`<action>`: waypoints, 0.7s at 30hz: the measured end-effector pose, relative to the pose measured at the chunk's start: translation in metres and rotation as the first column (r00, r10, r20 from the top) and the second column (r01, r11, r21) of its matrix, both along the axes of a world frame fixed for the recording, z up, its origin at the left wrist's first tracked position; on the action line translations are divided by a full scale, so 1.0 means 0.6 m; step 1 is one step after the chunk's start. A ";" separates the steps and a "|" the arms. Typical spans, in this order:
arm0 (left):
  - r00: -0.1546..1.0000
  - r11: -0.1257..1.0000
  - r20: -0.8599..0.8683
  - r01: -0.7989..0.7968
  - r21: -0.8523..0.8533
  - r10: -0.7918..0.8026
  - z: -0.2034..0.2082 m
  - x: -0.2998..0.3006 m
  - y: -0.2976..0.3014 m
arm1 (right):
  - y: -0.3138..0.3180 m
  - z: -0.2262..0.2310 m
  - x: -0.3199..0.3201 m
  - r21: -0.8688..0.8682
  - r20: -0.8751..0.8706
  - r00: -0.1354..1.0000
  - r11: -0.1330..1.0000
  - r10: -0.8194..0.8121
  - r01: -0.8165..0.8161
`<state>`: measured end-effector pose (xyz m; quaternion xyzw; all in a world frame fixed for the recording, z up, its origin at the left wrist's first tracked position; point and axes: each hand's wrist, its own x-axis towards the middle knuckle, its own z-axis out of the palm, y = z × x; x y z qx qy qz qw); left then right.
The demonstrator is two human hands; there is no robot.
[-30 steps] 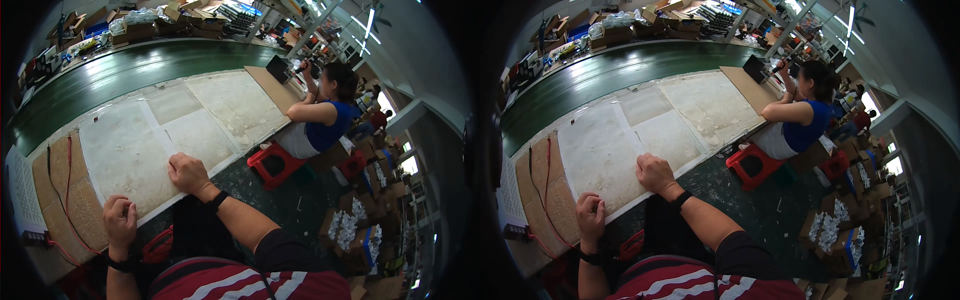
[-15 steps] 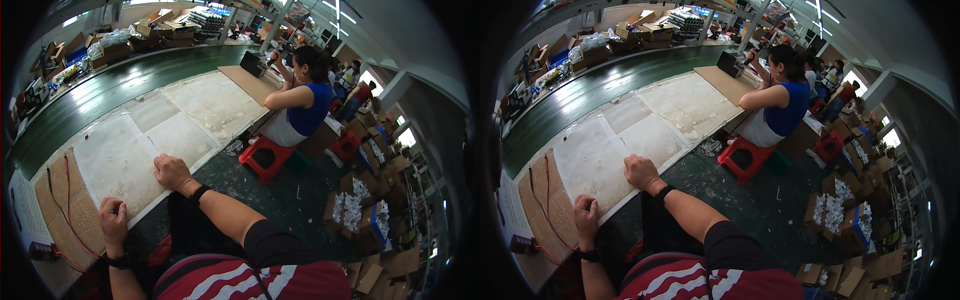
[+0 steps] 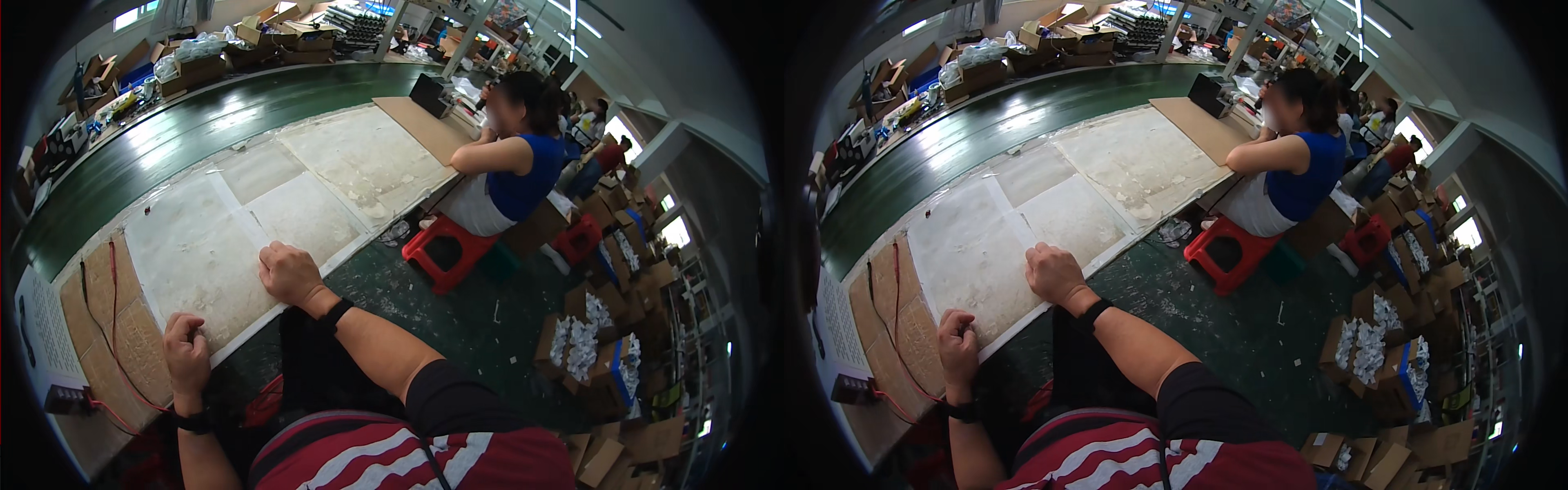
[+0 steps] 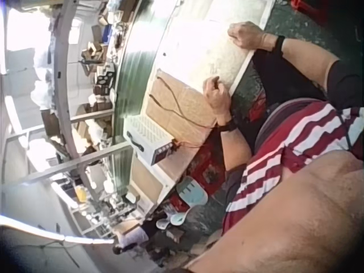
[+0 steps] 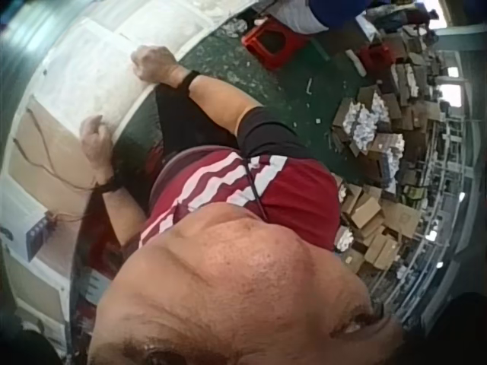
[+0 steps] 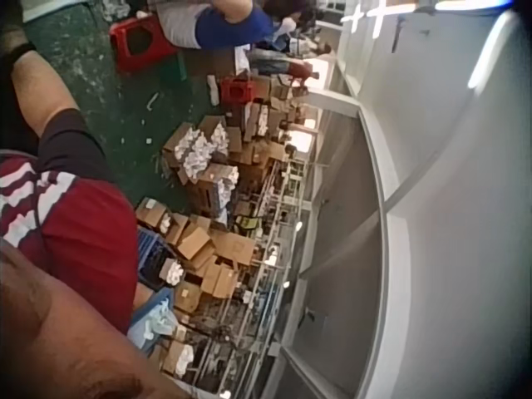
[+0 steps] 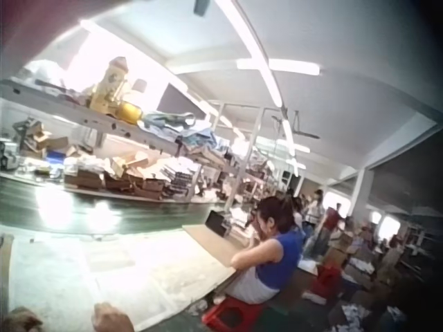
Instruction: Testing and inspecting electrical components using a specialized testing device with probes on a factory assembly line.
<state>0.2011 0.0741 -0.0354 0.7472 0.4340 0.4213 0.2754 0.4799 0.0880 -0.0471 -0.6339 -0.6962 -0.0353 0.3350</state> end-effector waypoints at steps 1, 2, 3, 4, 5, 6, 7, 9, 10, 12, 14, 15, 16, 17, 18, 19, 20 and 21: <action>1.000 1.000 -0.003 0.002 -0.015 -0.002 0.001 0.000 0.000 | 0.000 0.000 0.000 0.015 -0.006 1.000 1.000 0.000 0.000; 1.000 0.999 -0.006 0.004 -0.032 -0.004 0.002 0.000 -0.001 | 0.000 0.001 0.000 0.003 -0.006 1.000 1.000 0.007 -0.007; 1.000 0.999 -0.008 -0.001 -0.036 0.001 0.003 0.001 -0.001 | -0.001 0.001 0.000 0.000 -0.005 1.000 1.000 0.004 -0.004; 1.000 0.999 -0.004 0.000 -0.039 0.000 0.004 0.001 -0.002 | 0.000 0.001 0.000 -0.003 -0.003 1.000 1.000 0.002 -0.002; 1.000 0.999 0.000 0.000 -0.042 0.000 0.005 0.002 -0.002 | 0.000 0.001 0.000 -0.005 -0.001 1.000 1.000 -0.001 0.001; 1.000 0.999 0.005 0.001 -0.045 -0.001 0.006 0.002 -0.002 | 0.000 0.002 0.000 -0.008 -0.002 1.000 1.000 0.003 -0.003; 1.000 0.999 0.003 -0.001 -0.048 0.001 0.006 0.003 -0.003 | 0.000 0.001 0.000 -0.008 -0.004 1.000 1.000 0.004 -0.004; 1.000 1.000 -0.003 0.008 -0.020 -0.008 0.007 0.004 -0.003 | 0.001 0.001 0.001 0.000 -0.007 1.000 1.000 0.001 -0.001; 1.000 1.000 0.008 0.013 -0.020 -0.013 0.008 0.004 -0.003 | 0.001 0.001 0.001 -0.012 -0.007 1.000 1.000 0.005 -0.005; 1.000 1.000 -0.004 0.010 -0.020 -0.010 0.009 0.004 -0.004 | 0.002 0.000 0.002 -0.015 -0.005 1.000 1.000 0.005 -0.005; 1.000 0.999 0.001 0.006 -0.043 -0.006 0.011 0.004 -0.004 | 0.003 0.000 0.002 -0.019 -0.007 1.000 1.000 0.008 -0.008; 1.000 0.999 -0.001 0.004 -0.046 -0.004 0.012 0.004 -0.005 | 0.003 -0.001 0.002 -0.016 -0.010 1.000 1.000 0.006 -0.007; 1.000 0.999 -0.007 0.005 -0.046 -0.006 0.013 0.004 -0.005 | 0.004 -0.001 0.002 -0.013 -0.014 1.000 1.000 0.005 -0.005; 1.000 0.999 -0.013 0.007 -0.046 -0.008 0.014 0.005 -0.005 | 0.004 -0.001 0.002 -0.009 -0.016 1.000 1.000 0.003 -0.003; 1.000 0.998 -0.006 0.012 -0.057 -0.012 0.015 0.005 -0.005 | 0.005 -0.001 0.003 -0.012 -0.018 1.000 1.000 0.004 -0.004; 1.000 0.999 -0.020 0.009 -0.048 -0.010 0.015 0.005 -0.005 | 0.005 -0.001 0.003 -0.024 -0.019 1.000 1.000 0.003 -0.003; 1.000 0.999 -0.020 0.009 -0.047 -0.010 0.016 0.006 -0.005 | 0.005 0.000 0.004 -0.034 -0.020 1.000 0.999 0.002 -0.003; 1.000 0.999 -0.021 0.009 -0.045 -0.010 0.016 0.006 -0.005 | 0.005 0.000 0.004 -0.043 -0.021 1.000 0.999 0.002 -0.003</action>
